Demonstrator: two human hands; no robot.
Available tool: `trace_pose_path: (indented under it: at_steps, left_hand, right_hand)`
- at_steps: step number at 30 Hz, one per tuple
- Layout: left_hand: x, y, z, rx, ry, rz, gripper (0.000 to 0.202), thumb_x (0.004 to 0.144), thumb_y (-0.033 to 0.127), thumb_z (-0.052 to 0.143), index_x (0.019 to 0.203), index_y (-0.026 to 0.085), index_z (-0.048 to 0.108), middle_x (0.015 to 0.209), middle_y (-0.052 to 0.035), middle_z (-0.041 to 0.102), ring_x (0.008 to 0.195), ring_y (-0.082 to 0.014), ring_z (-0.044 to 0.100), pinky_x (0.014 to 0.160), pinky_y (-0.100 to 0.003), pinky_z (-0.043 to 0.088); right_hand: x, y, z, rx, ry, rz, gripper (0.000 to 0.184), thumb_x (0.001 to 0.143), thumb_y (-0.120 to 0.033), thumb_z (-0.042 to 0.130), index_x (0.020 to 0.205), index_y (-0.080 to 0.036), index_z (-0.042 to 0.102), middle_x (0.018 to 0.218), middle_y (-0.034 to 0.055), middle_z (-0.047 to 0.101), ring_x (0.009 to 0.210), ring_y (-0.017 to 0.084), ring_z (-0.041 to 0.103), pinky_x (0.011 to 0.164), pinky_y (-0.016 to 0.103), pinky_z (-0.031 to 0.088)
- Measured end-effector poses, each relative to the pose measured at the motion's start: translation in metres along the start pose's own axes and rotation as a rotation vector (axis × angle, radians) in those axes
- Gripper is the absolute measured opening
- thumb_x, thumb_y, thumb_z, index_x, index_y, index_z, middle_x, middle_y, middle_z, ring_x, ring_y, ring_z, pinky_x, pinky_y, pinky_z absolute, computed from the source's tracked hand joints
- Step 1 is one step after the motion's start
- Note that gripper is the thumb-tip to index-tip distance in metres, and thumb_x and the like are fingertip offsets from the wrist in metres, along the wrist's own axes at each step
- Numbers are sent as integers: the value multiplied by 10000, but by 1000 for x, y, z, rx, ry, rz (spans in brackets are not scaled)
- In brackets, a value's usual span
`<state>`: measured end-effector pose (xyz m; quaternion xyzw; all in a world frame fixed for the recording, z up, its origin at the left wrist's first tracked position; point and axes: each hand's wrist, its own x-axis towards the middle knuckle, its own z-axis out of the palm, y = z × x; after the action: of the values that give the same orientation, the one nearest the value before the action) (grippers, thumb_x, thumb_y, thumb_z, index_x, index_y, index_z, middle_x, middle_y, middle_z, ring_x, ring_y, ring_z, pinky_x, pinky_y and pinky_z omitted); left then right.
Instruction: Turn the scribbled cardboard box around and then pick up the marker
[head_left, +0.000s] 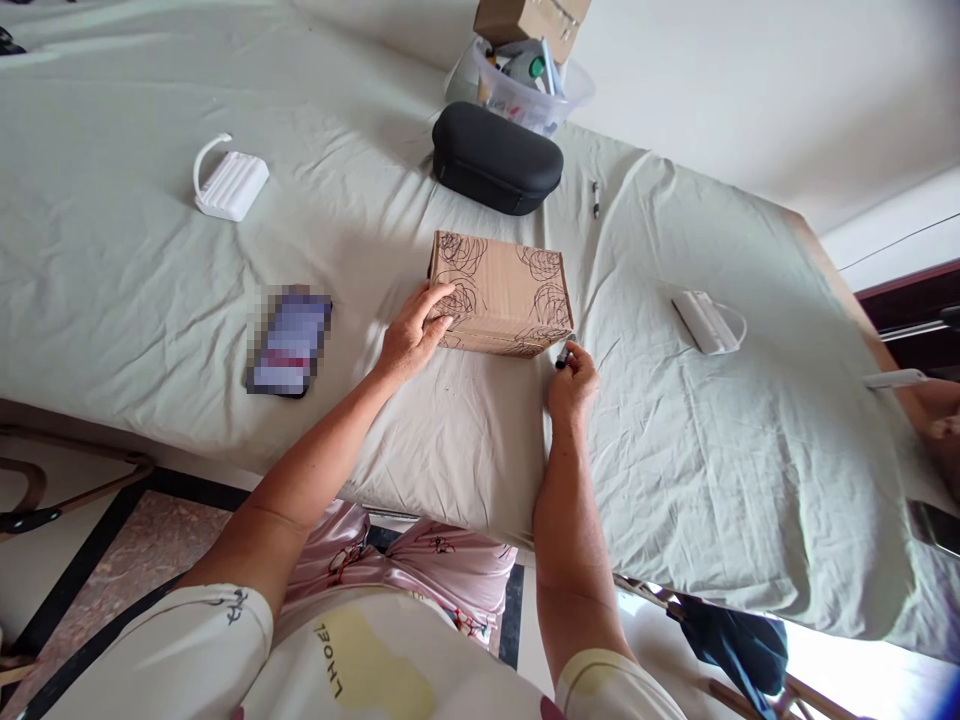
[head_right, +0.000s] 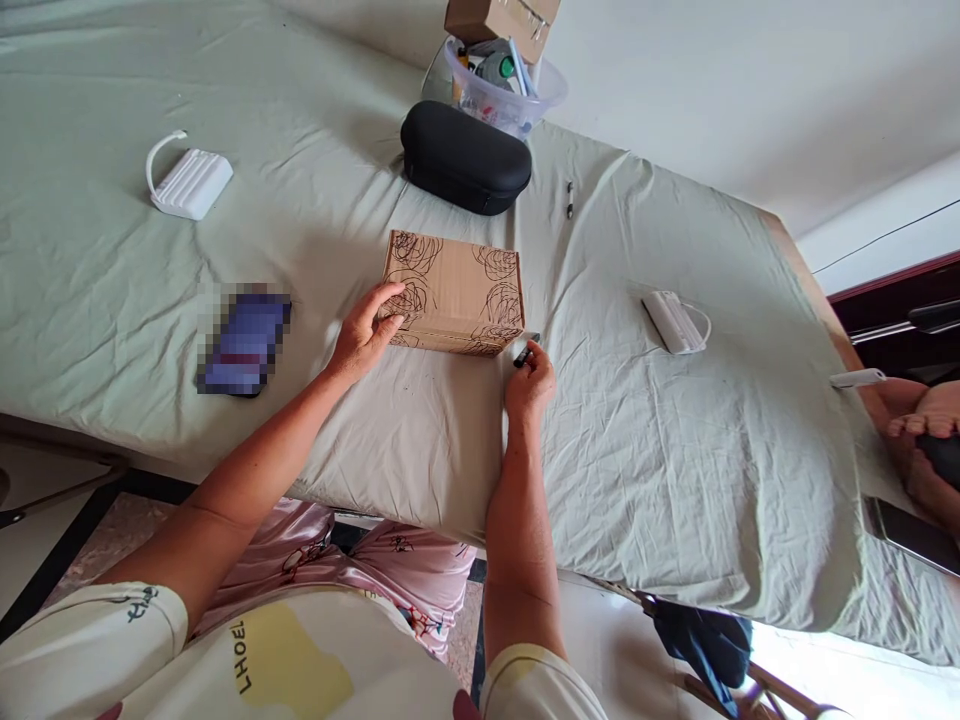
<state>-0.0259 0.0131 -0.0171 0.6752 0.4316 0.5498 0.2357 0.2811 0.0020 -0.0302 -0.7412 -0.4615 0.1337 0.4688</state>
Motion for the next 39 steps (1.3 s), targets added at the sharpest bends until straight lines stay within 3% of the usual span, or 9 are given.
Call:
trace_pose_path:
  at_steps: [3, 7, 10, 12, 17, 21, 26, 34, 39]
  left_hand:
    - [-1, -2, 1, 11, -21, 47, 526, 980, 337, 641, 1493, 262, 560, 1539, -98, 638, 1509, -268, 542, 1291, -454, 439]
    - [-2, -3, 3, 26, -45, 26, 677, 895, 198, 672, 1545, 279, 498, 1597, -85, 583, 1567, -275, 476, 1339, -479, 382]
    - [-4, -2, 5, 13, -42, -1, 702, 900, 211, 693, 1563, 309, 483, 1626, -74, 552, 1582, -293, 455, 1354, -510, 359]
    - [-4, -2, 6, 6, -41, -19, 697, 907, 277, 727, 1561, 326, 491, 1632, -68, 548, 1583, -311, 453, 1353, -524, 359]
    - [0, 0, -1, -46, -76, -12, 614, 990, 472, 644, 1564, 292, 521, 1645, -72, 548, 1589, -312, 446, 1354, -473, 357]
    - [2, 2, -8, -154, -131, -37, 601, 1079, 646, 408, 1559, 312, 549, 1658, -43, 549, 1610, -294, 425, 1362, -471, 331]
    - [0, 5, -8, -206, -91, -83, 739, 1047, 797, 258, 1546, 351, 571, 1642, -23, 577, 1619, -283, 422, 1369, -486, 312]
    - [2, 12, -10, -300, -83, -98, 878, 1009, 855, 170, 1511, 290, 616, 1620, -73, 597, 1594, -295, 461, 1364, -484, 317]
    - [2, 17, -12, -262, -92, -110, 899, 1015, 854, 167, 1517, 251, 605, 1632, -101, 581, 1603, -298, 441, 1366, -490, 285]
  right_hand:
    - [0, -5, -2, 43, 123, -40, 365, 787, -263, 609, 1136, -194, 695, 893, 12, 642, 815, 183, 599, 912, 440, 540]
    - [-14, -25, -7, 220, 370, -293, 223, 906, -418, 652, 1038, -237, 641, 896, 34, 587, 794, 190, 545, 808, 400, 535]
    - [-40, -45, -9, 258, 408, -441, 285, 979, -548, 584, 1045, -270, 593, 959, 43, 554, 854, 217, 567, 852, 440, 555]
    - [-62, -56, -6, 243, 295, -589, 303, 987, -565, 577, 1029, -267, 611, 957, 52, 581, 903, 241, 619, 872, 470, 569]
    - [-98, -73, 5, 94, -210, -957, 233, 961, -508, 615, 984, -287, 683, 855, 49, 658, 804, 214, 641, 813, 432, 551]
    - [-99, -75, 6, 97, -157, -997, 161, 969, -426, 606, 991, -287, 685, 806, 33, 677, 751, 200, 642, 777, 406, 532]
    - [-95, -72, 3, 77, -123, -913, 153, 967, -412, 604, 998, -284, 681, 807, 29, 691, 758, 208, 662, 767, 408, 528]
    - [-107, -84, 20, 77, -328, -1014, 120, 1006, -330, 622, 1048, -271, 718, 873, 31, 761, 804, 189, 705, 795, 374, 541]
    - [-102, -84, 18, 130, -214, -1001, 67, 997, -239, 651, 1031, -250, 707, 853, 19, 771, 771, 176, 708, 766, 351, 543]
